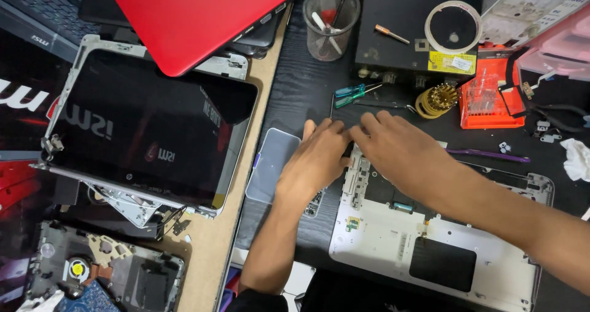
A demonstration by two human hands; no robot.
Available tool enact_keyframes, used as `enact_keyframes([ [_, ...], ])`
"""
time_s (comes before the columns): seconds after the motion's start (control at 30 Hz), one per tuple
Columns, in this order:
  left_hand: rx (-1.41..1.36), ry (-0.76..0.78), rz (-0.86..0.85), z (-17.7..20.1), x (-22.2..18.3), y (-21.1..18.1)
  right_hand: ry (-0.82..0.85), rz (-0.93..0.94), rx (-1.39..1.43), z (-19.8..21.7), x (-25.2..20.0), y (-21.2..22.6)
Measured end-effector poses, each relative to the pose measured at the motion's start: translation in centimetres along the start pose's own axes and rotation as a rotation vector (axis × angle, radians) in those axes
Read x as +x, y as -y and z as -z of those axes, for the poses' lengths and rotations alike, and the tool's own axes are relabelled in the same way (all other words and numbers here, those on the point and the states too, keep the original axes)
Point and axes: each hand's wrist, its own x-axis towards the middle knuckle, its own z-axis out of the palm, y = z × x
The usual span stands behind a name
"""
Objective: The person works on a partially disassembled laptop chassis on a repair bench, prying along the edge of the laptop body with a purple pry tool held in the right hand while the left hand steadies the chassis. They then pick up a yellow-handled screwdriver and drive screws into the laptop frame.
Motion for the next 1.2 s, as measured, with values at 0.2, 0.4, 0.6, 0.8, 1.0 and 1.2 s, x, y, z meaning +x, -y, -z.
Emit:
enact_keyframes([
  [0.2,-0.044,0.004,0.011,0.0,0.0,-0.2,-0.223,0.052,-0.023,-0.9,-0.2,0.5],
  [0.4,-0.052,0.018,0.038,-0.3,0.2,0.1,-0.137,-0.015,-0.068,0.3,-0.3,1.2],
  [0.6,-0.007,0.008,-0.010,0.1,0.1,-0.3,-0.236,-0.022,-0.094,-1.7,-0.1,0.5],
  [0.8,-0.010,0.020,-0.002,1.2,-0.1,-0.9,-0.306,-0.032,-0.092,-2.1,0.3,0.5],
  [1.0,-0.080,0.031,-0.014,2.4,-0.5,-1.0,-0.306,-0.148,0.138,-1.2,-3.7,-2.2],
  [1.2,-0.142,-0.100,-0.034,-0.6,0.8,-1.2,-0.630,-0.205,0.405,-4.3,-7.6,-4.1],
])
